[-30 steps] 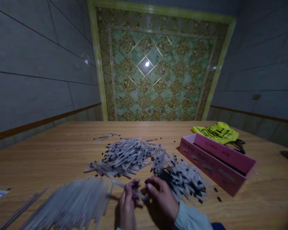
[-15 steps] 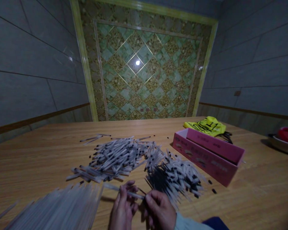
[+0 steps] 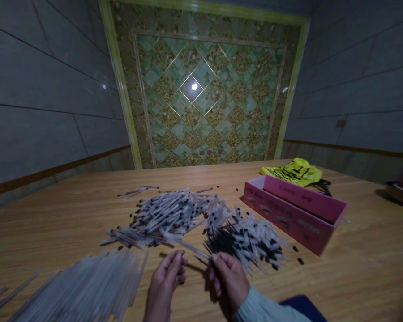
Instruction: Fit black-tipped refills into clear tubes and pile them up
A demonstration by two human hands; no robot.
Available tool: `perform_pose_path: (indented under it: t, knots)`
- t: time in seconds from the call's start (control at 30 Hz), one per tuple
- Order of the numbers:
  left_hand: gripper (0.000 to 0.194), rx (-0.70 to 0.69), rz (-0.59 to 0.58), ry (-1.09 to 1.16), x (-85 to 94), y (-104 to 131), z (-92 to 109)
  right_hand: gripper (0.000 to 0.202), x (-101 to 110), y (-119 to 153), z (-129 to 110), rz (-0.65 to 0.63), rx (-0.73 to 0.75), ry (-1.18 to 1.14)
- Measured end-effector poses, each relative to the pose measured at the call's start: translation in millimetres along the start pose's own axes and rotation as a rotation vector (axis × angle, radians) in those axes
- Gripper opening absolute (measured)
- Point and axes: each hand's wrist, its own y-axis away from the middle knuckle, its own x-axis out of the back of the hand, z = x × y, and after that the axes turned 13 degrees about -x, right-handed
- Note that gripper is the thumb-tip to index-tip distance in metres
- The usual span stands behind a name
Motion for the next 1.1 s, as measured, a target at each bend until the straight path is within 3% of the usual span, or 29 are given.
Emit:
perform_pose_path:
  t: [0.2,0.57,0.67,0.87,0.97,1.1]
  knots:
    - [0.04,-0.179,0.172,-0.277,28.9,-19.8,-0.9,0.043,-1.1,-1.1,-0.4,0.045,0.035,-0.047]
    - [0.034,-0.287,0.181,-0.241,23.1,-15.5,2.7,0.044,-2.4,7.6,-7.5,-0.022,0.015,0.104]
    - [0.037,-0.235,0.157,-0.112,12.2,-9.1,7.6,0.044,-3.1,8.7,-8.5,-0.047,0.004,0.106]
    - [0.051,-0.001,-0.045,0.304,-16.1,13.4,16.1,0.044,-5.4,6.3,-0.6,-0.076,-0.03,0.027]
    - [0.052,0.087,-0.104,0.358,-19.2,18.2,17.9,0.046,-5.4,4.9,2.0,-0.108,-0.037,0.038]
    - [0.041,0.117,-0.062,0.356,-16.7,17.0,20.1,0.048,-5.0,7.1,-0.2,-0.129,-0.011,0.145]
